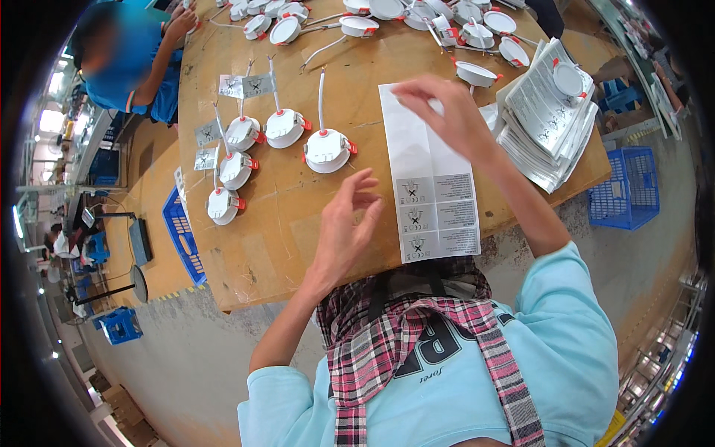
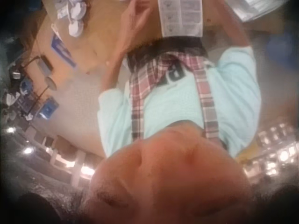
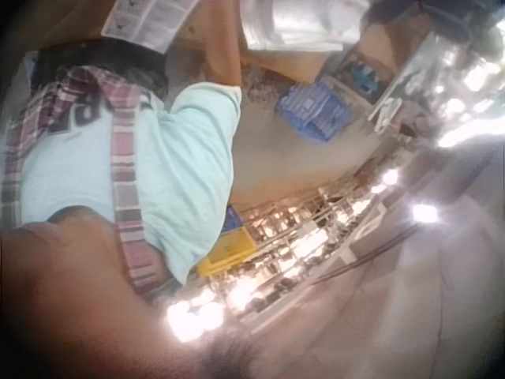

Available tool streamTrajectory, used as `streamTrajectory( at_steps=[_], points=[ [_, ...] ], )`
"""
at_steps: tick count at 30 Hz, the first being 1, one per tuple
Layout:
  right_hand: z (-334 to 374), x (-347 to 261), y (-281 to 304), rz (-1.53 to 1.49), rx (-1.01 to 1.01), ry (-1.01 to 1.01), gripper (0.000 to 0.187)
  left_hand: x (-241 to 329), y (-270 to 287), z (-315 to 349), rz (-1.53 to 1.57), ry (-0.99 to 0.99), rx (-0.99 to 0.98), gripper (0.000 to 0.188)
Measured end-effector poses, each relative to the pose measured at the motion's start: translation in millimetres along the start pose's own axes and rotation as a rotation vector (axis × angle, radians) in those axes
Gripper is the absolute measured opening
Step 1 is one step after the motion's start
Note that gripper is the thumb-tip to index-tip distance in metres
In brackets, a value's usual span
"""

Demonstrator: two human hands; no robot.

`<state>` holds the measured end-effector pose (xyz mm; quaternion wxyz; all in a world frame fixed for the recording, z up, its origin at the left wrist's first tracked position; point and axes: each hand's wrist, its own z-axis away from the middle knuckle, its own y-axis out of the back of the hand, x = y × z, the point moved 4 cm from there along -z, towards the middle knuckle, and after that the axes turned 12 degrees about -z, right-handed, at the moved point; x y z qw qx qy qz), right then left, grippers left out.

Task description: Apply adhesive labels to wires of small circular light components.

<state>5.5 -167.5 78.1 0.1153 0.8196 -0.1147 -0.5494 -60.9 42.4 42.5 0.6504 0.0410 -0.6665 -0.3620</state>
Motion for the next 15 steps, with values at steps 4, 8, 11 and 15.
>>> streamTrajectory(
  at_steps=[4,8,11,15],
  points=[
    [79.6,5.6,-7.9,0.147,-0.029,-0.026,0.028,-9.1,-26.1,-8.4,0.361,0.115,-0.137,0.049],
    [97.3,8.4,-16.5,0.210,-0.044,-0.031,0.033,-11.4,-30.1,-33.2,0.442,0.285,-0.224,0.051],
    [89.2,10.3,-20.2,0.199,-0.038,0.015,0.032,-14.3,-36.4,-50.8,0.343,0.272,-0.217,0.038],
    [77.9,18.9,-19.4,0.198,-0.037,0.066,0.029,-23.0,-38.6,-69.6,0.440,0.247,-0.171,0.024]
  ],
)
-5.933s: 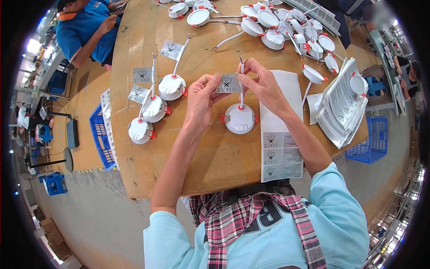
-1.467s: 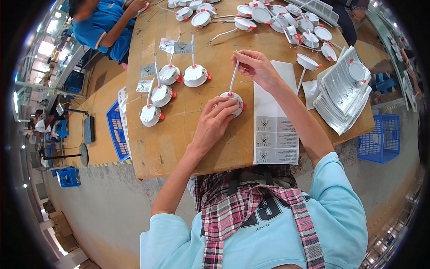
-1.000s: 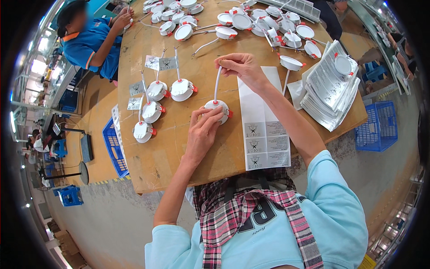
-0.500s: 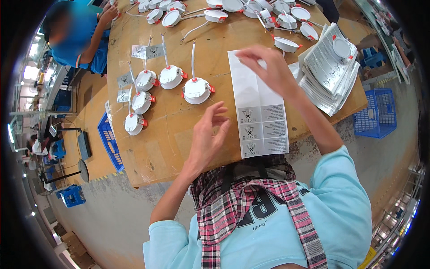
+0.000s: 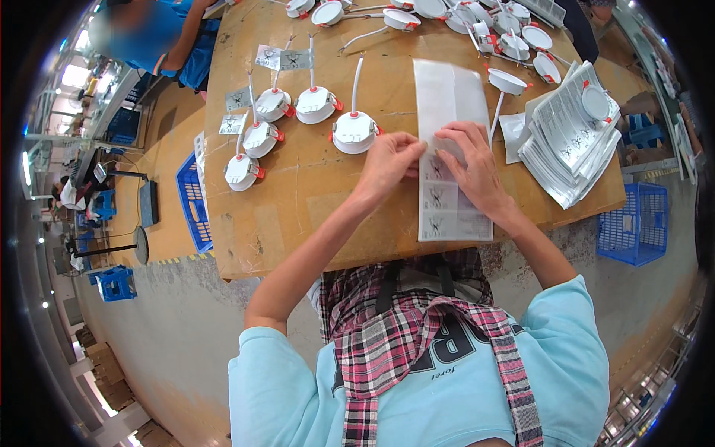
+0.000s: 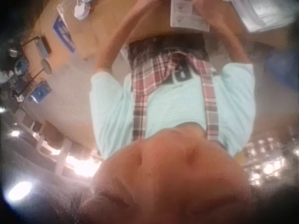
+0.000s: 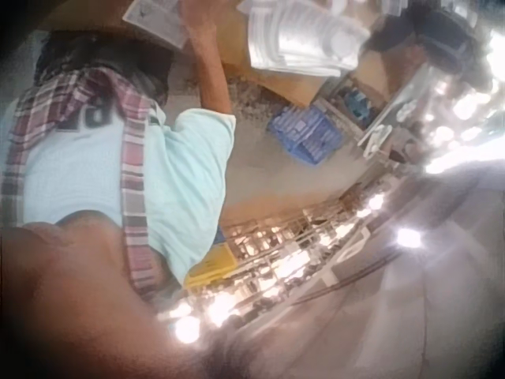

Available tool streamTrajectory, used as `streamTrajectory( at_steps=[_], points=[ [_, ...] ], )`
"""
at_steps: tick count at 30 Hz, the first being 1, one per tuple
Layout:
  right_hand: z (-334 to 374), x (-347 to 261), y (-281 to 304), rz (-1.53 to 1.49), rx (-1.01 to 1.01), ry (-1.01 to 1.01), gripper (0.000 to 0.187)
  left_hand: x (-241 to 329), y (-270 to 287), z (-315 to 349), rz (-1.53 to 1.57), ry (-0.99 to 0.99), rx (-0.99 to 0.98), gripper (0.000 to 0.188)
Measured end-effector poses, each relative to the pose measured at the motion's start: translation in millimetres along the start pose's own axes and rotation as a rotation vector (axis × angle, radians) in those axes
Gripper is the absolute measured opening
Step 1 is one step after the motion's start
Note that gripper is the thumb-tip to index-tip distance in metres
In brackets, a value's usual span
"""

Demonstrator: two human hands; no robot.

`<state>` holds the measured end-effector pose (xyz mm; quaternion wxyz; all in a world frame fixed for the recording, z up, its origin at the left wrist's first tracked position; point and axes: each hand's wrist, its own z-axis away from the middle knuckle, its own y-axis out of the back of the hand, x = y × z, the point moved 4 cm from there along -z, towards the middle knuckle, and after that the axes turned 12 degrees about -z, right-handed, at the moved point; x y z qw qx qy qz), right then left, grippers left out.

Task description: Apply adhesive labels to wires of small circular light components.

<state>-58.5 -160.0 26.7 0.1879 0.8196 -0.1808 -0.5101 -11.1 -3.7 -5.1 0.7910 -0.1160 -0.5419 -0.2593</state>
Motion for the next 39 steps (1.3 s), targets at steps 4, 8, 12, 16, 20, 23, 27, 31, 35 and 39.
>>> streamTrajectory(
  at_steps=[4,8,12,16,20,23,27,31,35,39],
  points=[
    [-6.9,2.7,1.9,0.097,0.024,0.078,0.023,4.2,9.5,-4.7,0.145,-0.016,0.068,0.021],
    [-10.5,4.2,-0.1,0.111,0.006,0.125,0.023,5.5,10.4,-4.9,0.149,-0.003,0.056,0.022],
    [-17.5,4.4,4.6,0.118,-0.018,0.104,0.023,9.7,9.0,-8.6,0.157,-0.017,0.087,0.022],
    [-29.2,-3.4,7.0,0.135,-0.070,0.076,0.020,13.0,8.7,-10.0,0.151,-0.057,0.115,0.024],
    [-31.4,-11.7,4.4,0.197,-0.104,0.089,0.017,-0.8,7.8,-14.7,0.068,-0.085,0.156,0.021],
    [-30.8,-17.7,6.2,0.197,-0.139,0.063,0.016,-9.1,6.7,-15.4,0.007,-0.098,0.131,0.021],
    [-29.2,-22.5,9.0,0.204,-0.143,0.070,0.016,-2.1,4.5,-10.5,-0.035,-0.127,0.150,0.024],
    [-30.0,-21.0,9.8,0.221,-0.149,0.054,0.018,7.8,3.7,-5.6,-0.030,-0.113,0.142,0.027],
    [-32.7,-23.4,9.1,0.258,-0.162,0.082,0.021,3.8,7.7,-10.7,-0.032,-0.130,0.137,0.027],
    [-28.6,-23.6,8.4,0.236,-0.059,0.104,0.022,2.1,8.8,-11.9,0.028,-0.101,0.112,0.028]
  ],
)
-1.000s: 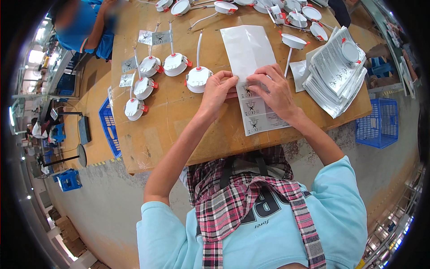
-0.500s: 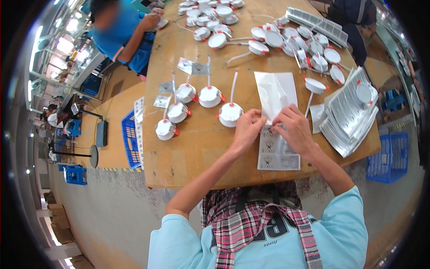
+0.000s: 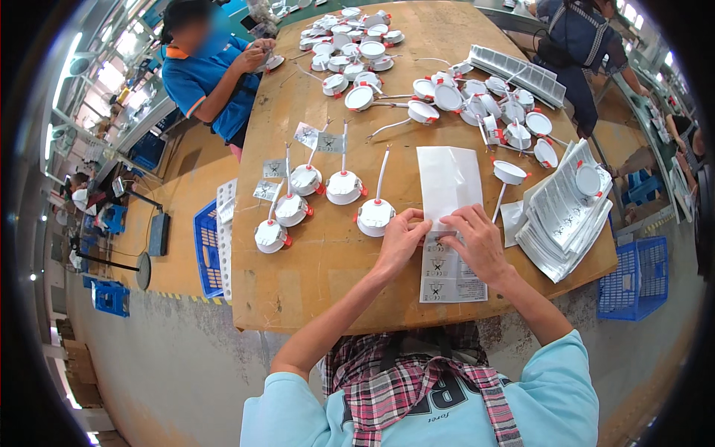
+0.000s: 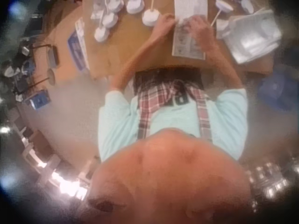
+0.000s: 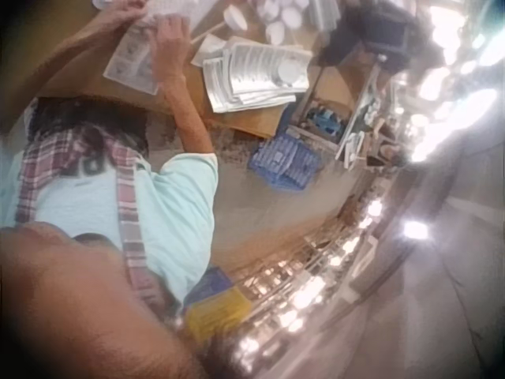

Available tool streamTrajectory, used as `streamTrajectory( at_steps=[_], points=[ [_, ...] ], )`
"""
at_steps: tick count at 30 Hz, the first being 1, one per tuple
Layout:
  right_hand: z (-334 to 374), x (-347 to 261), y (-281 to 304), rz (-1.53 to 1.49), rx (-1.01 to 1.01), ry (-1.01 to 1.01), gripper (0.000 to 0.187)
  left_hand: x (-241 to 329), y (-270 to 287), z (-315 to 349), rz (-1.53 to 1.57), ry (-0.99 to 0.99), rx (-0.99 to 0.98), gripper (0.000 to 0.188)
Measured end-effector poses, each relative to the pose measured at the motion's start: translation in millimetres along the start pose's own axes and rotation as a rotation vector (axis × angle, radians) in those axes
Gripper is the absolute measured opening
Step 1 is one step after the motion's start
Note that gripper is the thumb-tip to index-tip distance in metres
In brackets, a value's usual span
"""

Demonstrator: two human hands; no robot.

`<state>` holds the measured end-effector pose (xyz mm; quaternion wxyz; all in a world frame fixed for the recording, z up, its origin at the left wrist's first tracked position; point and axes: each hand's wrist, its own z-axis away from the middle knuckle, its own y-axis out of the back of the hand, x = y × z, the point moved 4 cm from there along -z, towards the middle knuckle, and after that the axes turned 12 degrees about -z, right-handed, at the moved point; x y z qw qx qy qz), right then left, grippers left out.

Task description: Apply adhesive labels to wires of small circular light components.

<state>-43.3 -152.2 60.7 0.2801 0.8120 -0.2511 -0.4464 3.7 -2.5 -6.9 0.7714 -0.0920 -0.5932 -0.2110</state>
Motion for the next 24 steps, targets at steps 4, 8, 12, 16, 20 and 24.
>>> streamTrajectory(
  at_steps=[4,8,12,16,20,24],
  points=[
    [8.3,1.5,0.3,0.025,0.044,0.105,0.022,0.9,-1.9,-1.4,0.126,0.015,0.001,0.026],
    [13.8,6.4,-2.2,-0.027,0.056,0.160,0.020,5.2,-1.3,0.9,0.029,-0.018,0.036,0.025],
    [16.3,10.9,8.0,-0.213,0.039,0.102,0.017,16.7,0.1,8.3,-0.426,-0.130,0.185,0.026],
    [26.4,47.6,40.2,-1.017,0.372,-0.192,0.004,18.8,-4.4,11.9,-0.516,-0.209,0.310,0.024],
    [23.6,61.5,105.5,-1.396,0.715,-0.130,0.009,11.0,-10.7,12.7,-0.720,-0.245,0.352,0.031],
    [4.8,53.0,125.6,-1.235,0.552,-0.019,0.011,28.0,-21.0,28.3,-0.899,-0.222,0.273,0.060]
  ],
)
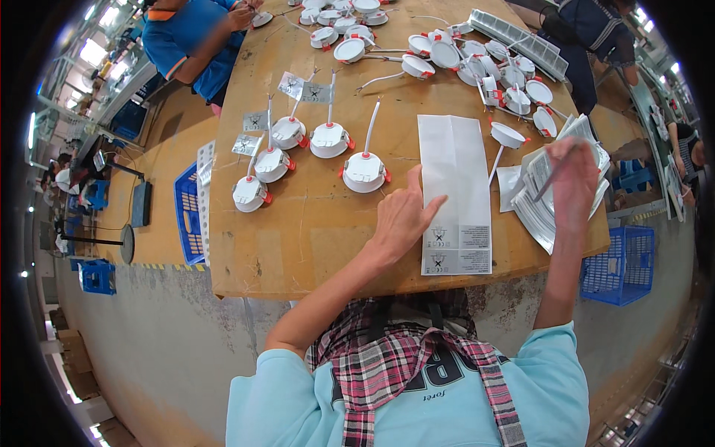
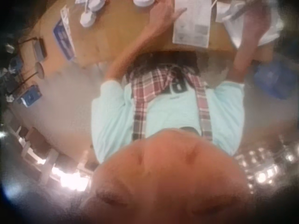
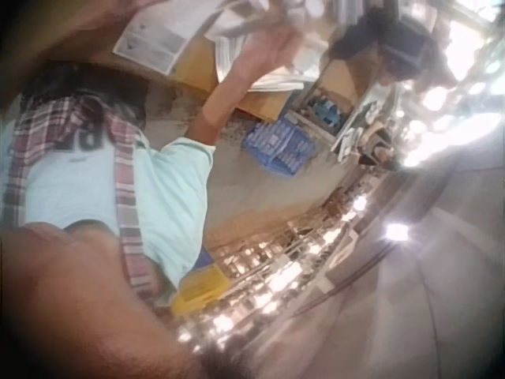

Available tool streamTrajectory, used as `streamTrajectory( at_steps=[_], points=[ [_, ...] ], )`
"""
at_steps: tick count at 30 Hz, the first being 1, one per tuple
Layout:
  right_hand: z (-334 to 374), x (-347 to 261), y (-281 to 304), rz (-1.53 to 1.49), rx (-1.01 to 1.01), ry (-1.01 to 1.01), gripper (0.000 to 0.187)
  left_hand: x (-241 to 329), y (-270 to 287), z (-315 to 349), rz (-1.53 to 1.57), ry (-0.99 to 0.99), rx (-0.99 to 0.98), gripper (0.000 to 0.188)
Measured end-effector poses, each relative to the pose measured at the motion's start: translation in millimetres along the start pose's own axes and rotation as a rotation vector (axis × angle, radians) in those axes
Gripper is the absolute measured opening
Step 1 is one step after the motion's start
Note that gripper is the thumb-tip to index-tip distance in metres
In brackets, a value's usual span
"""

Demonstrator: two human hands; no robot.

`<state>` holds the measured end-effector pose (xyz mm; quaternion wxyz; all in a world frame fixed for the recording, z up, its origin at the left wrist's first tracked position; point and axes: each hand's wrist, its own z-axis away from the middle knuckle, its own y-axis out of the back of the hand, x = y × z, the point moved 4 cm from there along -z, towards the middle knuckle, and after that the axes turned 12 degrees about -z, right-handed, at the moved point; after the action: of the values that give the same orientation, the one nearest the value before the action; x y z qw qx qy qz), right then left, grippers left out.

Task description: Apply adhesive labels to wires of small circular light components.

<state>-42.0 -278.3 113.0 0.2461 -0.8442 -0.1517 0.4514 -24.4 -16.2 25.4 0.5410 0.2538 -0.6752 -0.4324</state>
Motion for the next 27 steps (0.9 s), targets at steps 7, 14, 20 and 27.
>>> streamTrajectory(
  at_steps=[7,14,20,27],
  points=[
    [8.2,47.6,-59.2,0.465,-0.171,-0.418,0.009,-11.5,58.6,11.4,-0.197,-0.162,0.484,0.074],
    [-2.3,89.9,-99.8,0.501,-0.386,-0.543,0.025,-60.9,30.2,28.5,-0.318,-0.144,0.347,0.074],
    [-2.5,104.9,-124.2,0.639,-0.669,-0.560,0.026,-29.3,77.3,30.5,0.153,-0.092,0.466,0.064],
    [3.2,117.2,-130.0,0.644,-0.525,-0.403,0.029,-50.6,67.0,5.7,1.180,0.187,0.032,0.021]
  ],
)
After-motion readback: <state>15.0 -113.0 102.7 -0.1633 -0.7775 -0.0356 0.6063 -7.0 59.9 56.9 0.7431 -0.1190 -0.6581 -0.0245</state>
